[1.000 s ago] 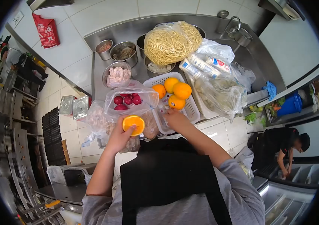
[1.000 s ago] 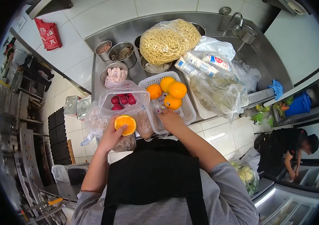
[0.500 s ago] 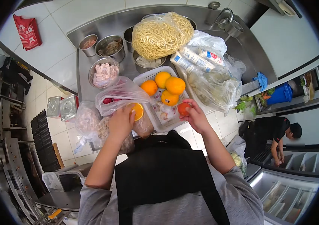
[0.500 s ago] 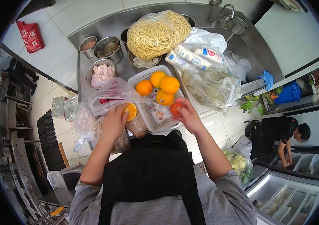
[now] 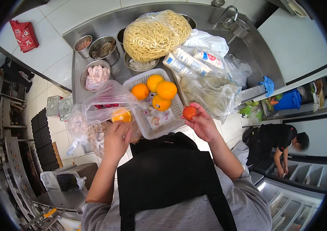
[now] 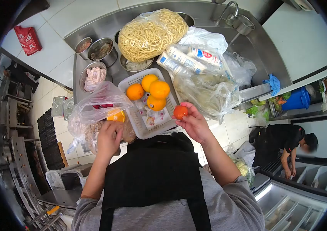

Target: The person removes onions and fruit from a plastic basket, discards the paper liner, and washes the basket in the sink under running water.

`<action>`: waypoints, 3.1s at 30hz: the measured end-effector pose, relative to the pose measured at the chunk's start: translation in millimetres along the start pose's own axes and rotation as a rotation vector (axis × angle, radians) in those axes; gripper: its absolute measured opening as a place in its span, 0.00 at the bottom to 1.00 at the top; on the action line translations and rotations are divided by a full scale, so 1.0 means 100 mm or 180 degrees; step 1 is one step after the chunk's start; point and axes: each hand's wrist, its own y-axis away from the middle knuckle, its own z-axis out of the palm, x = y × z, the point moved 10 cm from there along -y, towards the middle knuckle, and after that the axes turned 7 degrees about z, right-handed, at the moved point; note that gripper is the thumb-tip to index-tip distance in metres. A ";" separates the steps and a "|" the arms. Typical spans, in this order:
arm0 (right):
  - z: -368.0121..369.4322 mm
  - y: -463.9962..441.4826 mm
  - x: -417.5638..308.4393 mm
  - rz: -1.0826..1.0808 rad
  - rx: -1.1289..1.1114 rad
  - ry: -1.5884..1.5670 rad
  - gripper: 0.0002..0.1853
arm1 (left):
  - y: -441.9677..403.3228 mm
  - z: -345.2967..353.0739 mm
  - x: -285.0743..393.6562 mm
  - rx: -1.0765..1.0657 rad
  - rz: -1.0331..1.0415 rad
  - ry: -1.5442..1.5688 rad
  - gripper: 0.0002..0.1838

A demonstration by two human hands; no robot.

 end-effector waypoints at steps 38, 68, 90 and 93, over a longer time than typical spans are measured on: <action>0.71 -1.05 -0.13 -0.1512 -0.0072 0.5094 0.32 | -0.72 1.82 -0.19 0.1381 -0.0404 0.1828 0.48; 2.77 -0.79 1.41 -0.3059 -0.1580 0.5949 0.33 | 0.82 -0.83 -1.53 0.2384 -0.1359 0.2248 0.31; 0.93 -1.83 0.33 -0.2270 0.0293 0.8287 0.43 | 0.25 0.63 -0.22 -0.0646 -0.0414 0.0722 0.11; 0.86 -1.88 0.30 -0.2077 -0.0091 0.8121 0.43 | 0.24 0.94 -0.35 -0.0892 -0.1245 0.1009 0.16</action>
